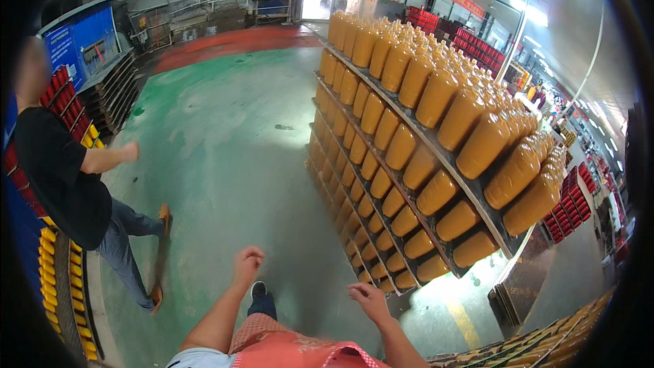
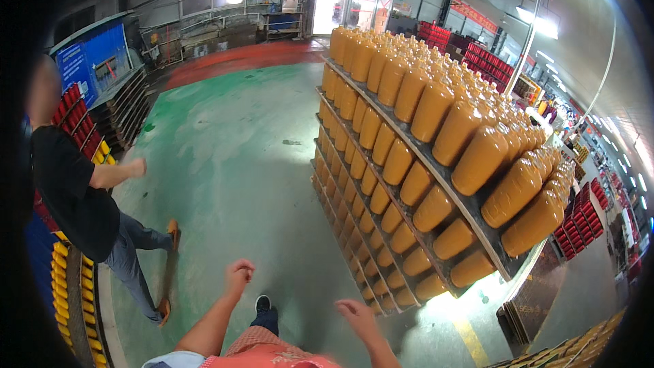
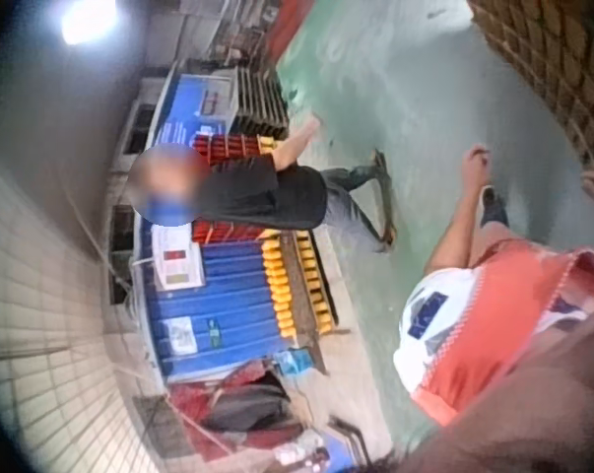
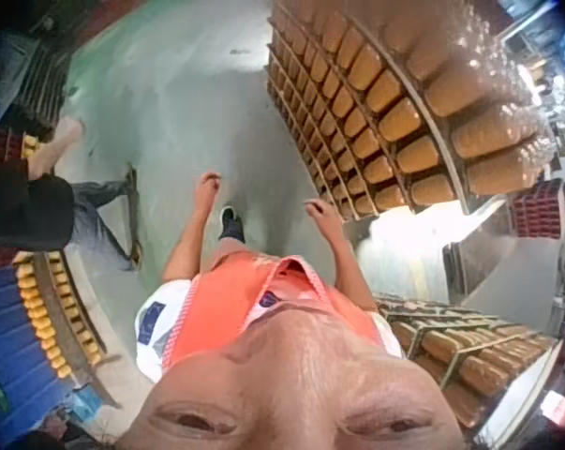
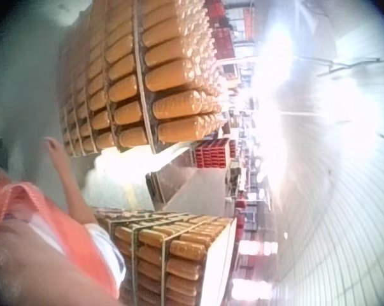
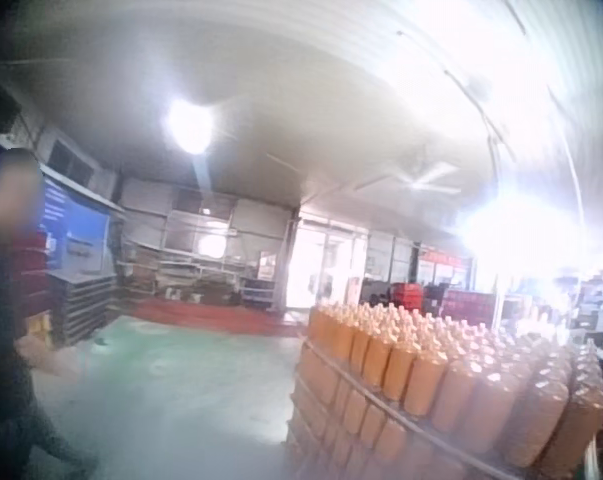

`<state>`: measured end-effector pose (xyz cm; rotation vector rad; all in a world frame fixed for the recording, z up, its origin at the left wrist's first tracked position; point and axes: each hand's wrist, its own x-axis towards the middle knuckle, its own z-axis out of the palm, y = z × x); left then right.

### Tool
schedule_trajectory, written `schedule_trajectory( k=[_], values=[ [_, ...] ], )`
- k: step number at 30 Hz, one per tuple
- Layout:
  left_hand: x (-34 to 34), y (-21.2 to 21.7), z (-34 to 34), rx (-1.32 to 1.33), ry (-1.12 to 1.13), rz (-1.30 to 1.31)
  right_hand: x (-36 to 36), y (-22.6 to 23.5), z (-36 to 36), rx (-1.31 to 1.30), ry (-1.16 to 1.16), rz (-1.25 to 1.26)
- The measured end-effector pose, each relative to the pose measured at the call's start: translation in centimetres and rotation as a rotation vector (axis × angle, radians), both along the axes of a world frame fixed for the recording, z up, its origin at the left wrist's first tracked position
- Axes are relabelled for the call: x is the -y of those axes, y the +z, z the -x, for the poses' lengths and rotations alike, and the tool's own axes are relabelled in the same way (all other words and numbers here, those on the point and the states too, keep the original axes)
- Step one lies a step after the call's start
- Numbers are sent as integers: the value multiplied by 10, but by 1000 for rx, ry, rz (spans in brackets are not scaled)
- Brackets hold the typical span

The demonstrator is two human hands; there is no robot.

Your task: The person moves a pallet of amber containers with a manual pallet jack, then repeatedly picks up containers, pours liquid from a metal bowl into each, and places them onto a conveyor belt. The process continues with multiple containers being filled and transferred.

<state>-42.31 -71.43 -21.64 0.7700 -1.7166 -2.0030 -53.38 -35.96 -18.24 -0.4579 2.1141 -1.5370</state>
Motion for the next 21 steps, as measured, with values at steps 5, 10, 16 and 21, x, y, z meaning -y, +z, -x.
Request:
schedule_trajectory(
  k=[5, 10, 16, 21],
  values=[
    [105, 24, 53, 33, 135, -58, 103, -18, 65, -116, 32, -95],
    [198, 11, 139, 59, -73, -50, 197, -46, 141, 1, -2, -277],
    [277, -10, 239, 115, -448, -13, 325, -43, 235, -9, 163, -285],
    [375, -44, 350, 315, -586, 106, 448, -51, 342, 78, 253, -243]
  ],
)
